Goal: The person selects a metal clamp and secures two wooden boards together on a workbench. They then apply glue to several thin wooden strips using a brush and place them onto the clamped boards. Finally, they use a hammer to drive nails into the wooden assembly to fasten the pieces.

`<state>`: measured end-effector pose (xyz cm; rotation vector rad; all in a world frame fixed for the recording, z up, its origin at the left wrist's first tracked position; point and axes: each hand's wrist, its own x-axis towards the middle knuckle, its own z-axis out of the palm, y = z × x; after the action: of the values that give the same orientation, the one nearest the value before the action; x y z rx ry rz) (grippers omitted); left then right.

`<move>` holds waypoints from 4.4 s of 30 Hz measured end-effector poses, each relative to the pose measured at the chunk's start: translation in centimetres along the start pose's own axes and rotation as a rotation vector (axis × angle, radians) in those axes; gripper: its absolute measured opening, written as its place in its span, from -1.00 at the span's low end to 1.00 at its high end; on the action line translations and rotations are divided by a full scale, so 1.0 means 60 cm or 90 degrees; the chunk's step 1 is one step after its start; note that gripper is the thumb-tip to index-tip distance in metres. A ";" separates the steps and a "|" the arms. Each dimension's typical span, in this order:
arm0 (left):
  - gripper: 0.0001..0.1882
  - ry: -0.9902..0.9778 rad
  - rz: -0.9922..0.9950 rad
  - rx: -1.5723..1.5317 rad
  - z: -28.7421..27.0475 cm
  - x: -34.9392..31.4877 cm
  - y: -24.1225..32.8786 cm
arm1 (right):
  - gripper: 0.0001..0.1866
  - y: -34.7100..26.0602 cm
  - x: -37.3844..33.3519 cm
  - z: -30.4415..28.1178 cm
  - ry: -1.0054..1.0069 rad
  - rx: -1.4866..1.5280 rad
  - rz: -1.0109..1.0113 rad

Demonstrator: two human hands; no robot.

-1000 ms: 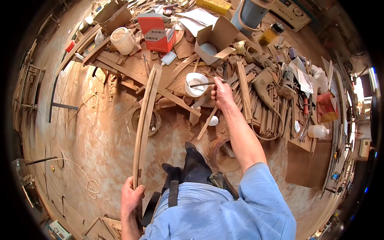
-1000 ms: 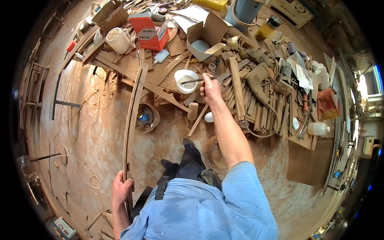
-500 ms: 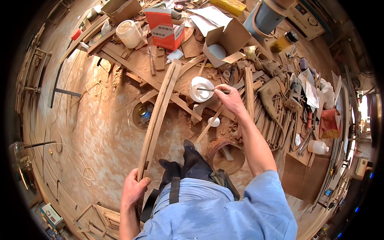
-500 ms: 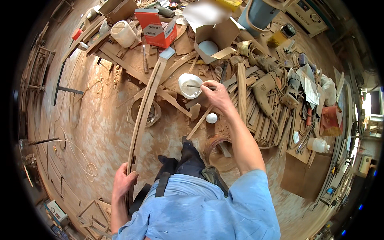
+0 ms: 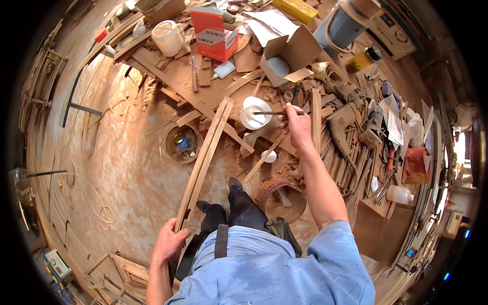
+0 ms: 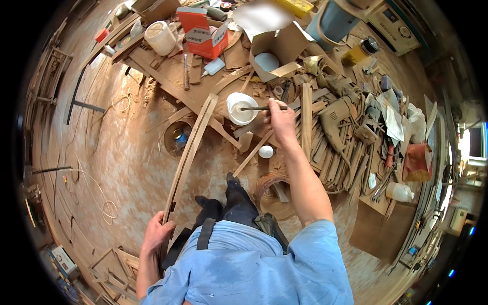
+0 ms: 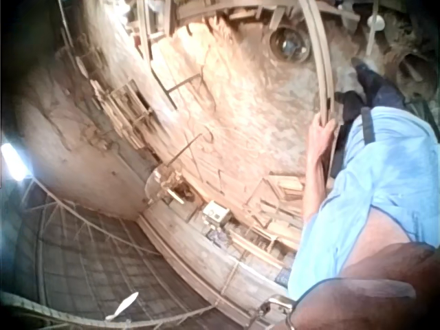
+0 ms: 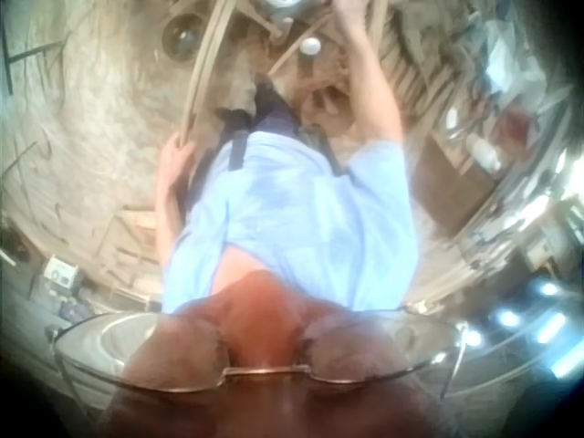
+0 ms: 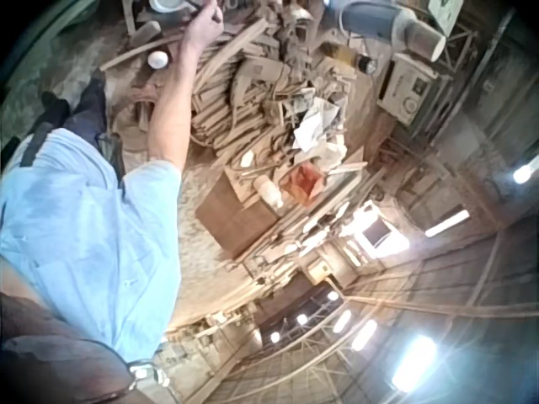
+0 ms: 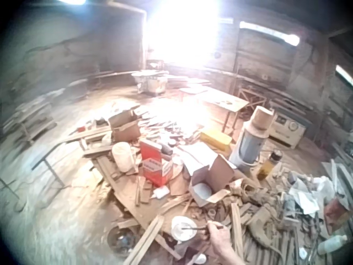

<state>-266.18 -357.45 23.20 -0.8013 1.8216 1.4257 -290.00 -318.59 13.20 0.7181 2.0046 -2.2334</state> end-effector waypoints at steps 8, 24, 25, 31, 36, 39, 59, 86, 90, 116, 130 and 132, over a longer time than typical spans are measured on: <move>-0.51 -0.047 0.069 -0.072 -0.019 0.011 0.069 | -0.76 0.019 0.027 -0.021 -0.001 0.161 0.166; -0.51 0.008 0.137 -0.109 -0.023 0.030 0.069 | -0.75 -0.137 -0.208 0.112 -0.341 0.127 -0.053; -0.50 0.012 0.133 -0.109 -0.021 0.030 0.072 | -0.76 -0.132 -0.221 0.126 -0.381 0.094 -0.056; -0.48 0.067 0.200 -0.010 -0.022 0.033 0.054 | -0.83 -0.129 -0.257 0.184 -0.416 -0.018 0.083; -0.47 0.140 0.198 0.084 -0.021 0.016 0.065 | -0.86 -0.136 -0.265 0.213 -0.436 -0.114 0.033; -0.45 0.175 0.190 0.125 -0.017 0.016 0.064 | -0.92 -0.152 -0.281 0.232 -0.468 -0.261 -0.136; -0.48 0.015 0.137 -0.187 -0.034 0.038 0.044 | -0.94 -0.083 -0.299 0.227 -0.527 -0.186 -0.205; -0.46 0.113 0.185 -0.046 -0.039 0.027 0.015 | -0.93 -0.058 -0.325 0.223 -0.516 -0.149 -0.131; -0.46 0.078 0.136 -0.136 -0.047 0.017 0.015 | -0.87 -0.067 -0.331 0.210 -0.430 -0.100 -0.077; -0.44 0.186 0.192 -0.109 -0.191 -0.183 -0.214 | -0.81 0.008 -0.332 0.221 -0.252 -0.006 0.040; -0.41 0.760 -0.298 -0.315 -0.162 -0.600 -1.094 | -0.62 0.191 -0.806 0.472 -0.373 -0.473 -0.183; -0.51 0.927 -0.266 -0.281 -0.160 -0.636 -1.262 | -0.56 0.213 -0.967 0.514 -0.388 -0.370 -0.051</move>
<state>-184.60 -380.53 13.64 -2.7527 1.9520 0.9203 -243.25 -365.13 24.46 -0.0952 2.1651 -1.4843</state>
